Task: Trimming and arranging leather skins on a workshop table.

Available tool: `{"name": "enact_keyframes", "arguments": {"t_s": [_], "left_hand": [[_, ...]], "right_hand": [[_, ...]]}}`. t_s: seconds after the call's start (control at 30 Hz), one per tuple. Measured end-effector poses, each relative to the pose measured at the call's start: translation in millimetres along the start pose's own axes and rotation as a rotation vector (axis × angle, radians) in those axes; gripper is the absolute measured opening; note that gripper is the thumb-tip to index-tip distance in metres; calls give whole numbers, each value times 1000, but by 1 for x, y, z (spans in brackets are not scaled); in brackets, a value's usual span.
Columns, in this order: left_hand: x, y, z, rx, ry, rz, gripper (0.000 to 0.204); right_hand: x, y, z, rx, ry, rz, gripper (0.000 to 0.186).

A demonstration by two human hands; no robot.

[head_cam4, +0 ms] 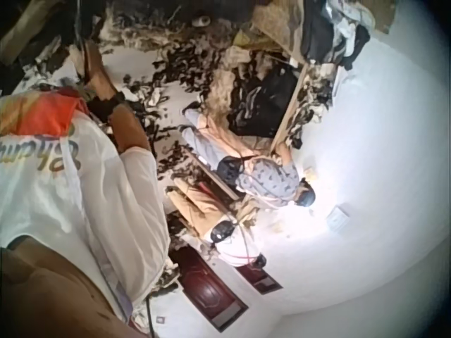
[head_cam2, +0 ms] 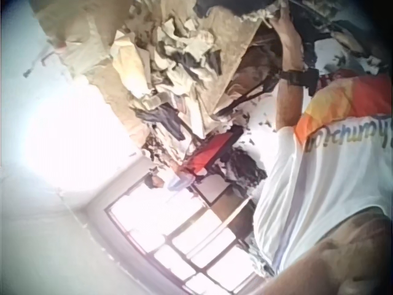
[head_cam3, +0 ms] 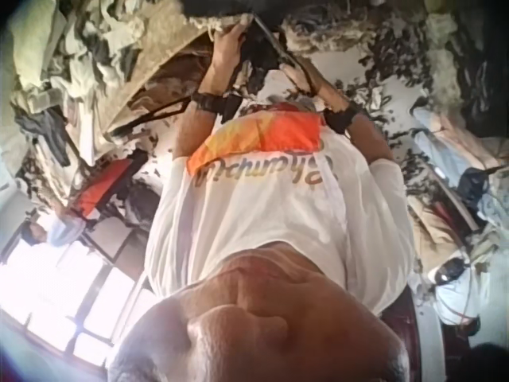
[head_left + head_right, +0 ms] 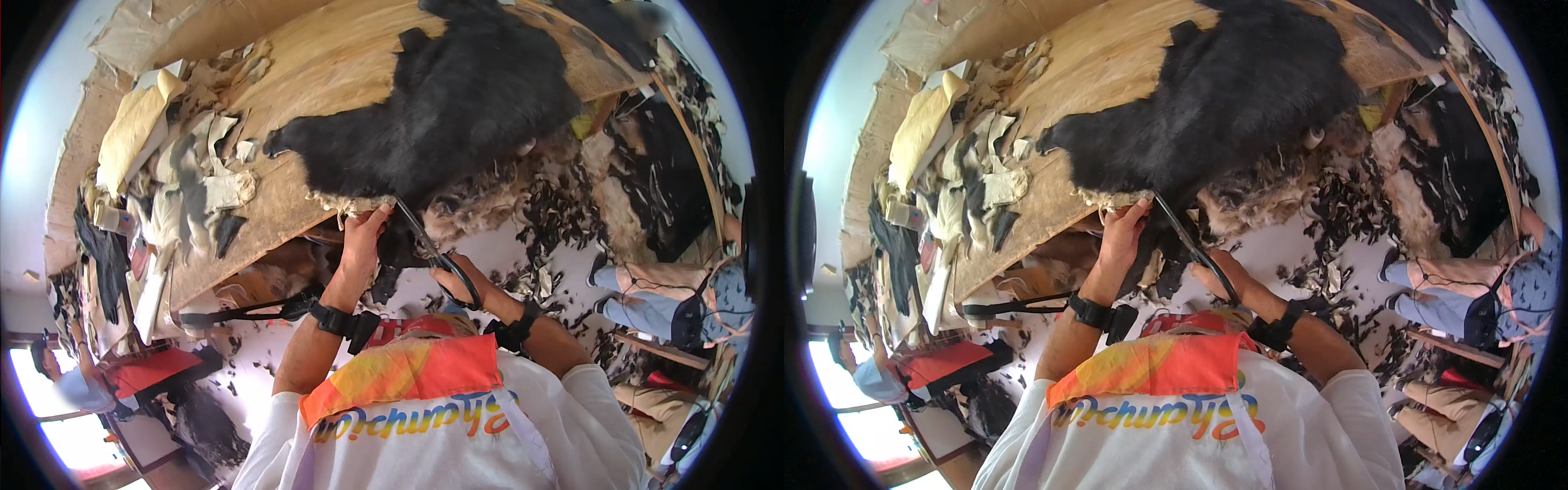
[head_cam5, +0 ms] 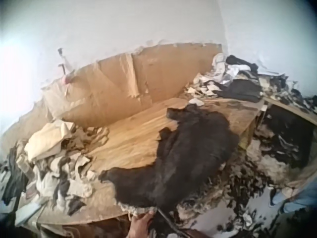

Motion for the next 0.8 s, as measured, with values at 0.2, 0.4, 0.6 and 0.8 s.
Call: {"name": "enact_keyframes", "arguments": {"t_s": [0.2,0.4,0.6,0.8], "left_hand": [[-6,3,9,10,5,-42,21],[-5,7,14,-1,35,5,15],[-9,8,17,14,95,-119,23],[-11,13,22,-27,7,-96,17]], "right_hand": [[-13,-8,-5,2,129,136,31],[-31,-17,3,-77,136,237,32],[-51,-23,13,-151,186,282,29],[-72,-51,30,-371,488,272,33]]}}
Point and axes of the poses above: each hand's wrist, its own y-axis away from the middle knuckle, its own x-axis out of the palm, z = x × y, the point moved 8 cm from there along -y, towards the middle knuckle, and after that the axes turned 8 degrees about -z, right-handed, at the moved point
